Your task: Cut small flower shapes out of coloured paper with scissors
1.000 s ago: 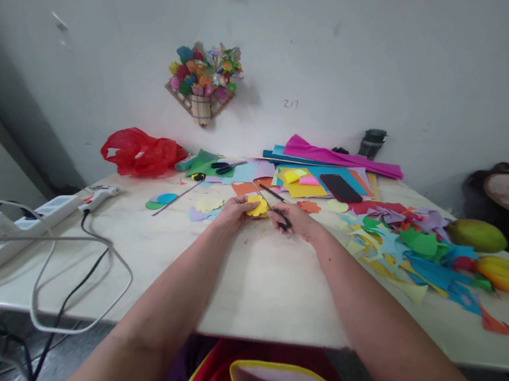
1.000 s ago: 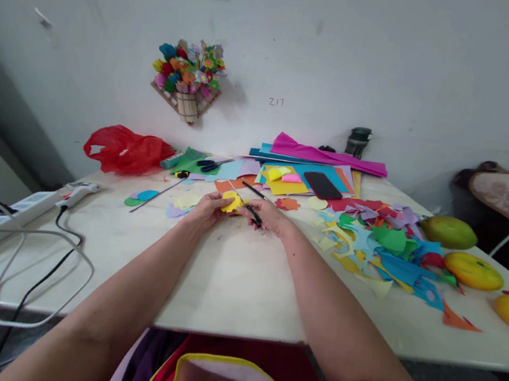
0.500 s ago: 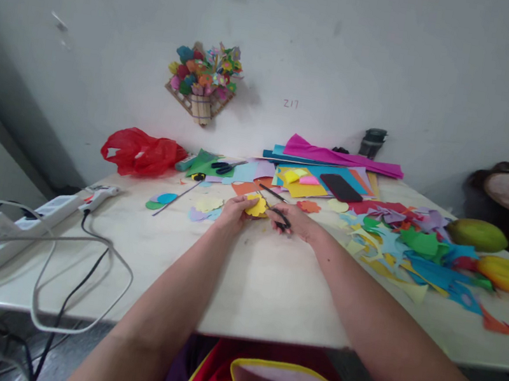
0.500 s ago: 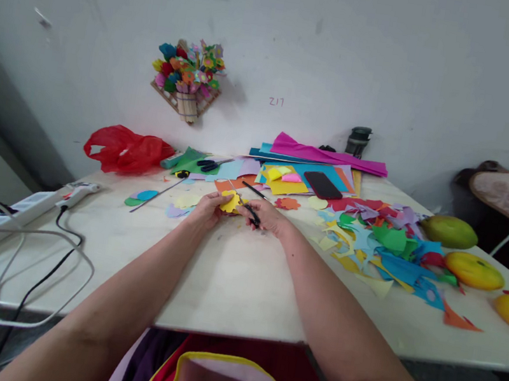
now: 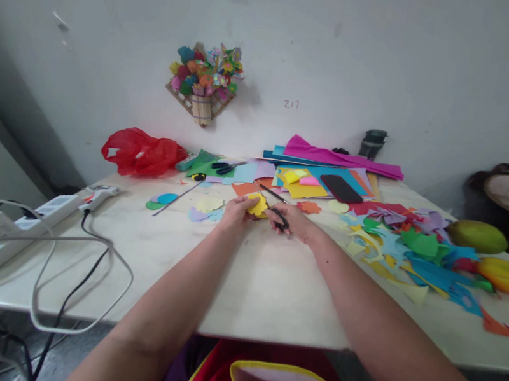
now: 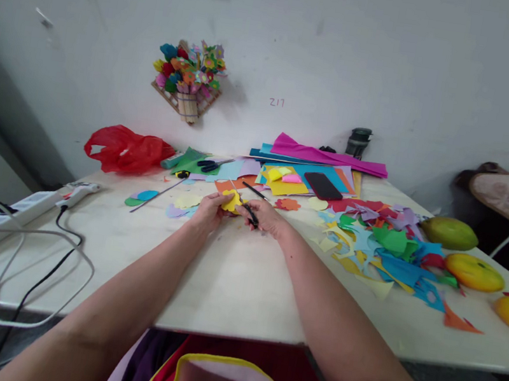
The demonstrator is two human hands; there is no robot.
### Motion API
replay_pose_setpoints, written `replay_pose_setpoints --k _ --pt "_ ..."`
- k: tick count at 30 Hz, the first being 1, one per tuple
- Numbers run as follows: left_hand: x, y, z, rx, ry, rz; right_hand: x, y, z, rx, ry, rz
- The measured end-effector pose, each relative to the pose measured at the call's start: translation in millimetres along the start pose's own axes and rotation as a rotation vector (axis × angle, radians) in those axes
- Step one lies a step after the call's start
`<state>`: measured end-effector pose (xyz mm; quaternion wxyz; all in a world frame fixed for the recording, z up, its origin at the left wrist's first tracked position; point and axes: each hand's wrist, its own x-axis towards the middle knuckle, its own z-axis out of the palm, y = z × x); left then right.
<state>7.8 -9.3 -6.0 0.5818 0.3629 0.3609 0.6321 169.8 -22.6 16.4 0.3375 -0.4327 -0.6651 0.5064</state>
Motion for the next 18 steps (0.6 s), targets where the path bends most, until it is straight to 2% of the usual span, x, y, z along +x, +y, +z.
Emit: replay_pose_setpoints --k 18 --pt "-6.8 -1.6 9.6 -0.033 0.064 0.039 -2.4 -3.1 5.8 0.035 0.031 -0.014"
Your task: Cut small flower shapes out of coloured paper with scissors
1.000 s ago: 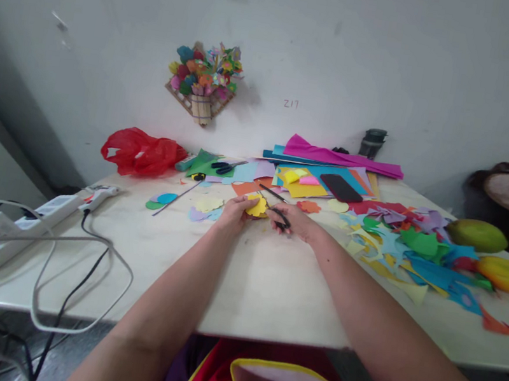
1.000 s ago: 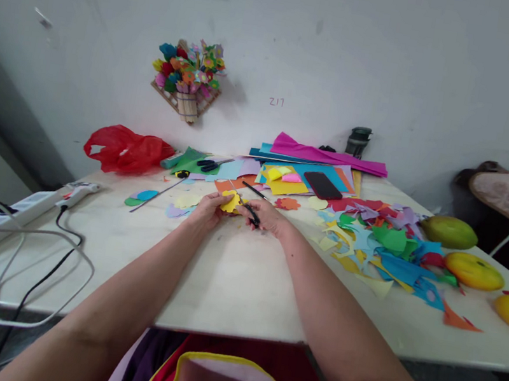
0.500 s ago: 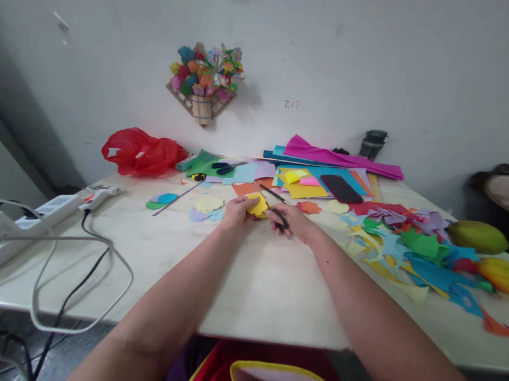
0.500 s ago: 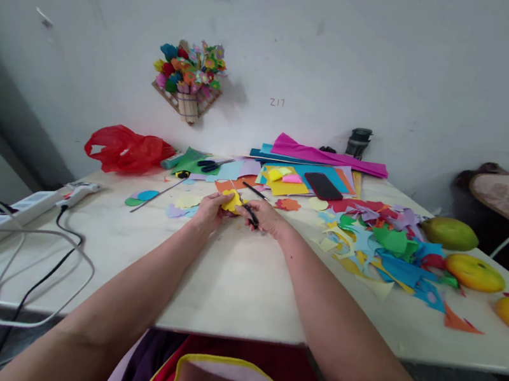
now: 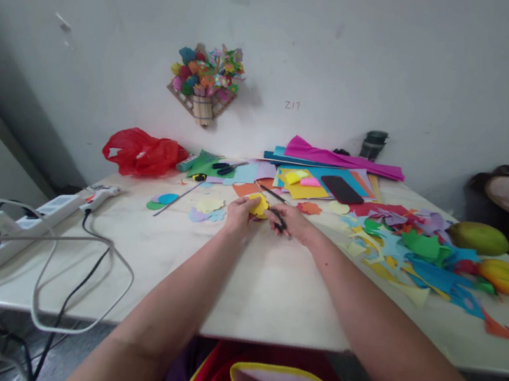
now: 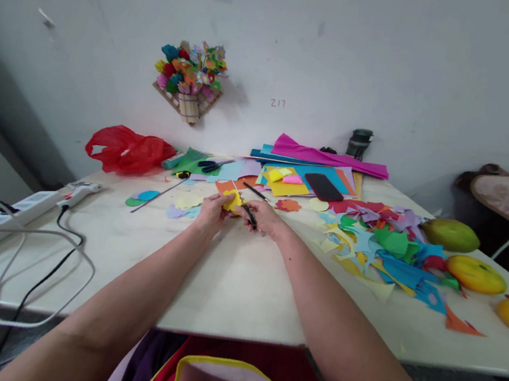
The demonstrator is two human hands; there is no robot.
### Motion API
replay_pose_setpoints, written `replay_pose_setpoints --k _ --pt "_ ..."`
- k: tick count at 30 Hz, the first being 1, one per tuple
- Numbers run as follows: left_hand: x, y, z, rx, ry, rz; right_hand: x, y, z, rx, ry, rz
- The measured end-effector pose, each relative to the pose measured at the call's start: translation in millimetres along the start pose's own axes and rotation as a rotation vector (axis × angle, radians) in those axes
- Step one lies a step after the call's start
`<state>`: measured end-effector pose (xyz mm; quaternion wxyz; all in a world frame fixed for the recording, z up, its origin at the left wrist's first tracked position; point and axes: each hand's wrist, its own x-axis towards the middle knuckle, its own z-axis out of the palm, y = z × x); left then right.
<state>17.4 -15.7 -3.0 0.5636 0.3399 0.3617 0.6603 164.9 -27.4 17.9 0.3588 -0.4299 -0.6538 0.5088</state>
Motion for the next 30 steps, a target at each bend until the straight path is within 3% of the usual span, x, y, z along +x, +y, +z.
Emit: replay_pose_setpoints --k 18,30 --pt "2.0 -5.8 2.4 -0.011 0.098 0.023 1.9 1.9 7.3 0.004 0.018 0.014" --pt "4.8 -8.4 -0.6 -0.010 0.075 0.016 1.9 1.9 10.2 0.024 0.018 -0.015"
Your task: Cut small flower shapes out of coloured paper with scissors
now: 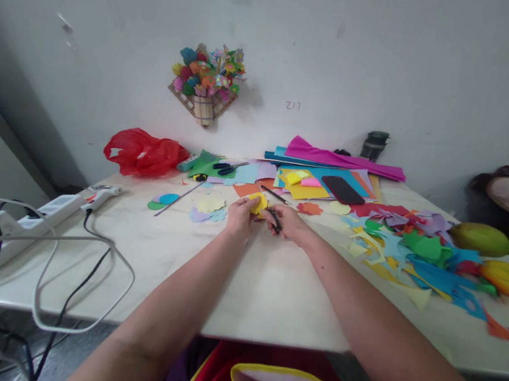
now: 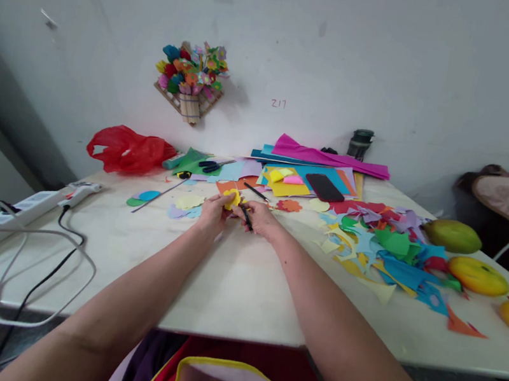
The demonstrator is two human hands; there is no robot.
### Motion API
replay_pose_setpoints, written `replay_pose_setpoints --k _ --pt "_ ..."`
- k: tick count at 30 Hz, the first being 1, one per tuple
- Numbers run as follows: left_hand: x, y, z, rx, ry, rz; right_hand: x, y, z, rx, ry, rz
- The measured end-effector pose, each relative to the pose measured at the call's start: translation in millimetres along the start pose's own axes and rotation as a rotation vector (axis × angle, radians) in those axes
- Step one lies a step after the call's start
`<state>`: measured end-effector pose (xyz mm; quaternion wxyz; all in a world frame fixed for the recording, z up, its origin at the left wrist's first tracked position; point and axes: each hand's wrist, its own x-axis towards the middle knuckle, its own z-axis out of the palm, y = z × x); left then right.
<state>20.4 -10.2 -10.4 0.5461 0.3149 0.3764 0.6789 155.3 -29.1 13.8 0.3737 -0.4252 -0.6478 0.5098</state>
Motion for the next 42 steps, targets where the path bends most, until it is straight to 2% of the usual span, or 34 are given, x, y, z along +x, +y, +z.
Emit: replay_pose_setpoints --k 13,23,34,42 --pt "-1.5 2.6 0.1 -0.021 -0.006 0.011 -1.2 -3.5 1.6 0.010 0.018 0.016" --pt "-4.1 6.2 2.2 -0.067 0.015 0.014 10.4 9.8 0.8 0.074 0.044 0.004" --pt "1.1 8.3 -3.2 0.007 -0.047 0.030 1.0 4.9 -13.3 -0.058 -0.046 -0.012" --pt "2.0 8.8 -4.8 0.047 -0.080 0.058 6.1 9.4 -19.9 -0.100 -0.089 -0.033"
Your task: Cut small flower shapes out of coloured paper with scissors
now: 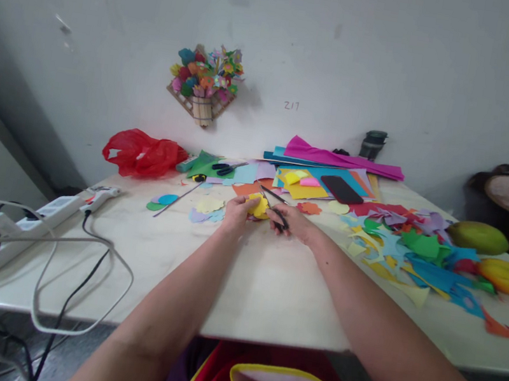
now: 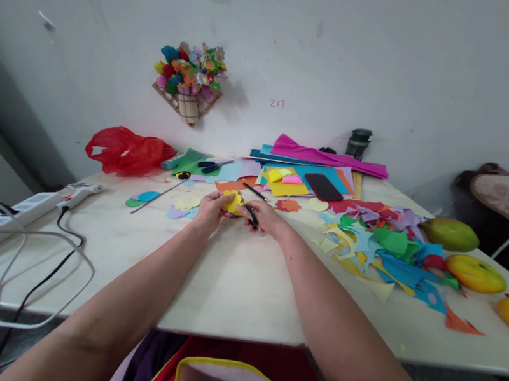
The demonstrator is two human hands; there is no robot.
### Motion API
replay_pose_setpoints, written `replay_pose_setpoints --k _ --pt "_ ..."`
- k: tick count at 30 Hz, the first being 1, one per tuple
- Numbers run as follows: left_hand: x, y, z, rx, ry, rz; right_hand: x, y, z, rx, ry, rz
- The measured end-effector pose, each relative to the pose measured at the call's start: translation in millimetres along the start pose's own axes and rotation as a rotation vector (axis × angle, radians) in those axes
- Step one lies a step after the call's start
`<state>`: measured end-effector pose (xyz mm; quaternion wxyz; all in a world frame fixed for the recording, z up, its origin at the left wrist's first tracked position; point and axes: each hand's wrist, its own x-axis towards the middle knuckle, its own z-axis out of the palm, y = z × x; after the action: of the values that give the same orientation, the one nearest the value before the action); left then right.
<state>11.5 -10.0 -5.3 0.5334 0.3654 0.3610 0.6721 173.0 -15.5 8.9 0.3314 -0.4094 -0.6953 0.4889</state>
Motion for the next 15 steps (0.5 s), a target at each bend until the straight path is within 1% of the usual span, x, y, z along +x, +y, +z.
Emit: replay_pose_setpoints --k 5,10,15 --pt "0.0 -1.3 -0.2 0.022 -0.002 -0.007 -1.2 -2.3 1.8 -0.019 0.030 0.028" --pt "0.2 -2.4 -0.6 0.015 -0.017 -0.008 -1.6 -2.4 2.5 -0.022 0.040 0.024" --pt "-0.4 -2.2 0.5 0.016 0.014 -0.007 -2.0 -3.2 2.0 -0.023 0.027 0.014"
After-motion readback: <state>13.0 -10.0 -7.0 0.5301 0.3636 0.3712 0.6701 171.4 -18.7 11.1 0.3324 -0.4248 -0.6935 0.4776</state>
